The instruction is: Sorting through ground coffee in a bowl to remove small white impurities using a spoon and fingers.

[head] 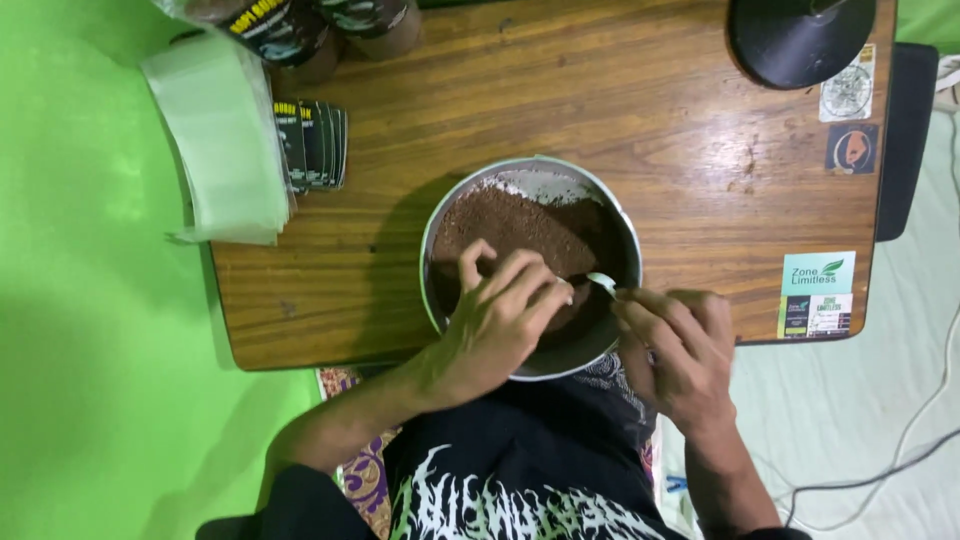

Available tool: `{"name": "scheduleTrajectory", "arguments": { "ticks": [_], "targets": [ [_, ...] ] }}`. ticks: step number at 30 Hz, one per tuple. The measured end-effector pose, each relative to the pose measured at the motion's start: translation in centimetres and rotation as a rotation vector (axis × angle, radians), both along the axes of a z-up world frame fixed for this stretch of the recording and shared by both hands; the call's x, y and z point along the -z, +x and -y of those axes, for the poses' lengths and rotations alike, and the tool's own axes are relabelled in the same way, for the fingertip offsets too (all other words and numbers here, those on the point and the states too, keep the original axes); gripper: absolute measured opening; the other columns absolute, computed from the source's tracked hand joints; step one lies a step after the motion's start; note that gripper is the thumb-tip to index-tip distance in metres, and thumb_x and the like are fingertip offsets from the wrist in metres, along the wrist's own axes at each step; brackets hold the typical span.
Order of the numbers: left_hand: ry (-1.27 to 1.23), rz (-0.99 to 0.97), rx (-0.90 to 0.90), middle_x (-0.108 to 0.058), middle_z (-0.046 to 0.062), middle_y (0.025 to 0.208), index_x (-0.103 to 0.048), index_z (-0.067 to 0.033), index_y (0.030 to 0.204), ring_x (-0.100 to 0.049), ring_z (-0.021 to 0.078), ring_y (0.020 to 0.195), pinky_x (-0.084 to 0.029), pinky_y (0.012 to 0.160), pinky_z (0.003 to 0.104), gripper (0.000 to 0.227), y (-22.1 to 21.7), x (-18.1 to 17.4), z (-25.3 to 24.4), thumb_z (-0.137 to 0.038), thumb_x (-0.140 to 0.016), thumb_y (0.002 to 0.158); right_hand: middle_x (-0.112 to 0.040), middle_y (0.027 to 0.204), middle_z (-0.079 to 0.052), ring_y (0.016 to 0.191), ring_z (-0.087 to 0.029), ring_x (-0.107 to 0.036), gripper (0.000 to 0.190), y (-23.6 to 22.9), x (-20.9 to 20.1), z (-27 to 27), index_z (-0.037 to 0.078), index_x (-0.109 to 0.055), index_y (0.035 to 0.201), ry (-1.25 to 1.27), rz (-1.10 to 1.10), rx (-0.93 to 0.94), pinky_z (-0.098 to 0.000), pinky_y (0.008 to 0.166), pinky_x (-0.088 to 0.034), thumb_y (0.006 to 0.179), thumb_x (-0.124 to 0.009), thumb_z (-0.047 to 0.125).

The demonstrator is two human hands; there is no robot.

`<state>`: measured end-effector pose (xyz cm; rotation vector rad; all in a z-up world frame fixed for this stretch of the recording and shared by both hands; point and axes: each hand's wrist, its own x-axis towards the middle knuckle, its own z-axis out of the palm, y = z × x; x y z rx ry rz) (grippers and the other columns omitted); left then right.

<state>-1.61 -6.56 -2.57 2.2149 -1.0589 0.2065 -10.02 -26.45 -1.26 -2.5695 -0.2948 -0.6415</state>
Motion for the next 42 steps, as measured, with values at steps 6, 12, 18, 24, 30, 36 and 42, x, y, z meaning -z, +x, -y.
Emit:
{"name": "scheduleTrajectory", "arguments": {
  "ticks": [6, 12, 18, 24, 30, 36, 42],
  "targets": [
    [0.017, 0.017, 0.016, -0.062, 0.004, 0.086, -0.068, -0.0099, 0.092, -0.063, 0.0216, 0.093, -0.035, 0.091, 0.05, 0.005, 0.9, -0.8, 0.9, -0.008, -0.071, 0.095, -0.073, 0.093, -0.01, 0.071, -0.027, -0.05, 0.018, -0.5, 0.3, 1.0, 0.01, -0.075, 0.093, -0.03, 0.095, 0.03, -0.0385, 0.068, -0.044, 0.085, -0.065, -0.001],
    [0.058, -0.03, 0.033, -0.065, 0.004, 0.085, -0.071, -0.0117, 0.097, -0.064, 0.0203, 0.095, -0.037, 0.093, 0.05, 0.008, -0.1, 0.0, 1.2, -0.007, -0.074, 0.091, -0.073, 0.095, -0.01, 0.072, -0.028, -0.053, 0.015, -0.3, 0.8, 0.8, 0.011, -0.074, 0.093, -0.012, 0.068, 0.03, -0.0402, 0.07, -0.046, 0.086, -0.067, 0.0],
    [-0.01, 0.032, 0.061, -0.064, 0.005, 0.084, -0.069, -0.0107, 0.108, -0.065, 0.0213, 0.095, -0.041, 0.094, 0.046, 0.014, 0.1, -1.2, 0.2, -0.004, -0.069, 0.096, -0.071, 0.094, -0.012, 0.071, -0.032, -0.052, 0.01, 0.4, 0.8, 0.4, 0.008, -0.073, 0.096, -0.026, 0.025, -0.002, -0.0413, 0.069, -0.046, 0.089, -0.068, 0.002],
    [-0.057, 0.004, 0.07, -0.067, 0.007, 0.089, -0.069, -0.0074, 0.101, -0.067, 0.0227, 0.097, -0.043, 0.093, 0.045, 0.009, -0.3, -1.4, -1.1, -0.001, -0.069, 0.095, -0.071, 0.089, -0.013, 0.069, -0.031, -0.055, 0.015, 2.5, -0.1, -1.1, 0.004, -0.07, 0.095, 0.082, 0.005, -0.079, -0.0395, 0.064, -0.047, 0.086, -0.063, -0.005],
    [-0.078, 0.005, 0.036, -0.067, 0.005, 0.09, -0.07, -0.0077, 0.098, -0.066, 0.0218, 0.096, -0.045, 0.092, 0.046, 0.007, 0.3, -1.7, -3.4, -0.002, -0.067, 0.096, -0.069, 0.087, -0.012, 0.067, -0.032, -0.052, 0.007, 2.1, 0.2, -2.9, 0.006, -0.072, 0.088, 0.027, 0.063, -0.057, -0.0402, 0.067, -0.048, 0.088, -0.068, -0.001],
    [-0.017, 0.06, 0.015, -0.067, 0.006, 0.086, -0.071, -0.0064, 0.096, -0.068, 0.0224, 0.09, -0.048, 0.089, 0.046, 0.008, -0.1, 0.4, -5.1, 0.0, -0.071, 0.092, -0.071, 0.085, -0.009, 0.064, -0.026, -0.049, 0.017, 0.9, 0.7, -3.3, 0.007, -0.075, 0.088, 0.057, 0.115, -0.055, -0.0366, 0.068, -0.049, 0.086, -0.063, -0.004],
    [0.094, 0.115, -0.055, -0.068, 0.005, 0.084, -0.072, -0.0075, 0.097, -0.067, 0.0204, 0.092, -0.045, 0.091, 0.046, 0.01, 0.4, 0.1, -7.1, 0.0, -0.074, 0.089, -0.071, 0.084, -0.011, 0.066, -0.029, -0.051, 0.01, 0.4, 1.8, -3.7, 0.005, -0.075, 0.09, 0.085, 0.105, -0.054, -0.0404, 0.066, -0.046, 0.087, -0.067, -0.001]
  ]
}}
